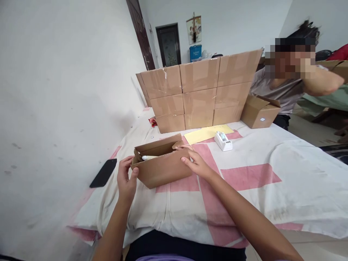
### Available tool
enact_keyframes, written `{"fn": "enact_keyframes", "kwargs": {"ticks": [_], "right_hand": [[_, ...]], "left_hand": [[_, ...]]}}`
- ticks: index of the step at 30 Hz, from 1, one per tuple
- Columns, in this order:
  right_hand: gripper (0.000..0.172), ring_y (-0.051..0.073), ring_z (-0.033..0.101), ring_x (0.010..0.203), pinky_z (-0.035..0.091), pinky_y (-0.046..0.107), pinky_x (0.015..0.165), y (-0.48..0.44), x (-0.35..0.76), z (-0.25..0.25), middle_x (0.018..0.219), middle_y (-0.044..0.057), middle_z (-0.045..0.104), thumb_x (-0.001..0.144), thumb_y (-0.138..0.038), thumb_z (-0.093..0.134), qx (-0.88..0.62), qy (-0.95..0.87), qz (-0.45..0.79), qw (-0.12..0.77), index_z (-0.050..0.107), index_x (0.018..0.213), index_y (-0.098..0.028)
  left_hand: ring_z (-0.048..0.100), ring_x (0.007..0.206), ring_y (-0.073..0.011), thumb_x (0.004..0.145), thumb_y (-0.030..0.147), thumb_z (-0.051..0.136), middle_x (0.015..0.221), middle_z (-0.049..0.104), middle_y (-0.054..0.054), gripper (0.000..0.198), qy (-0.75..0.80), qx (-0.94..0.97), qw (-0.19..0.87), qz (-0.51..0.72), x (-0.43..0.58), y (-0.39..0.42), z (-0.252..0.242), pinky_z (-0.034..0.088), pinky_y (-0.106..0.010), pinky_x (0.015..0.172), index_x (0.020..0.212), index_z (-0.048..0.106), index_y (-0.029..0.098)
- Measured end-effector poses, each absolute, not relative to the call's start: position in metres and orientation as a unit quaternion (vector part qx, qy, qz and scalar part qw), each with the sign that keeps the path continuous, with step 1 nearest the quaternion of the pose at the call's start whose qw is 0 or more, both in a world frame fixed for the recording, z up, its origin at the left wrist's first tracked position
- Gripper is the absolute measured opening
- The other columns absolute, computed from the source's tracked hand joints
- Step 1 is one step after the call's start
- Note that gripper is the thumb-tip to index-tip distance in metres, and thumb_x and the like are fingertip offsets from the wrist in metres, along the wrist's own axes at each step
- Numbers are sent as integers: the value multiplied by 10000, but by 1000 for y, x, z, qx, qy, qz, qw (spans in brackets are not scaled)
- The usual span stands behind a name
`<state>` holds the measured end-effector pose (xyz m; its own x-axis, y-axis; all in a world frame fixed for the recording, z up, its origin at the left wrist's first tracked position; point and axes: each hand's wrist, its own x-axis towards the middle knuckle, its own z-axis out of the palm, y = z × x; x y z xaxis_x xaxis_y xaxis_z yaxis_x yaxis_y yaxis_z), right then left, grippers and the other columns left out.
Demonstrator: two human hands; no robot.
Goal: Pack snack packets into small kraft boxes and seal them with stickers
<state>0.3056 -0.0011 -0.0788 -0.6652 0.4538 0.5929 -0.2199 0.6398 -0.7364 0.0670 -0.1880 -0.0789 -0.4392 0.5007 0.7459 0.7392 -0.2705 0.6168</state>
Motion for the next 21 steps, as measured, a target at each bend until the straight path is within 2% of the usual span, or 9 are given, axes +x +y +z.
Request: {"fn": "enact_keyframes", "kwargs": {"ticks": [2, 4, 7, 11, 17, 21], "right_hand": [[341, 288, 377, 1456, 347, 535, 1172, -1, 308, -75, 1410, 73, 615, 1004, -439, 534, -61, -807, 453, 374, 689, 1268, -290], [328, 295, 354, 1475, 322, 548, 1188, 3, 310, -70, 1412, 69, 621, 985, -455, 568, -36, -815, 470, 337, 726, 1220, -289], [331, 303, 341, 1483, 362, 552, 1163, 8, 311, -67, 1399, 74, 632, 957, -468, 616, -29, -822, 483, 302, 742, 1208, -293], [324, 306, 347, 1479, 406, 534, 1133, 7, 309, -70, 1375, 83, 643, 951, -473, 625, -68, -814, 480, 320, 752, 1186, -289], [274, 290, 371, 1464, 395, 514, 1142, 7, 307, -76, 1319, 76, 673, 959, -439, 622, -57, -815, 472, 330, 756, 1140, -283], [290, 319, 383, 1454, 446, 496, 1088, 9, 308, -78, 1426, 88, 591, 941, -470, 634, -86, -809, 482, 326, 767, 1091, -260]], "left_hand": [[562, 1207, -253, 933, 411, 588, 1240, 593, -99, 288, -596, -523, 97, -601, 67, -188, -80, 464, -459, 1043, 1159, 581, 233], [564, 1204, -256, 930, 416, 588, 1240, 593, -100, 297, -596, -528, 98, -597, 67, -188, -81, 465, -464, 1044, 1166, 582, 236], [565, 1199, -260, 922, 418, 599, 1228, 590, -100, 304, -595, -531, 107, -594, 70, -188, -82, 466, -470, 1043, 1165, 583, 236], [577, 1177, -263, 922, 409, 598, 1186, 598, -98, 293, -596, -529, 122, -592, 74, -188, -86, 476, -478, 1031, 1154, 581, 231], [593, 1149, -271, 906, 424, 612, 1157, 626, -96, 299, -597, -533, 123, -587, 79, -190, -88, 478, -489, 1023, 1134, 582, 234], [605, 1104, -268, 894, 523, 603, 1117, 639, -91, 365, -597, -528, 101, -595, 72, -191, -83, 490, -464, 995, 1113, 611, 231]]}}
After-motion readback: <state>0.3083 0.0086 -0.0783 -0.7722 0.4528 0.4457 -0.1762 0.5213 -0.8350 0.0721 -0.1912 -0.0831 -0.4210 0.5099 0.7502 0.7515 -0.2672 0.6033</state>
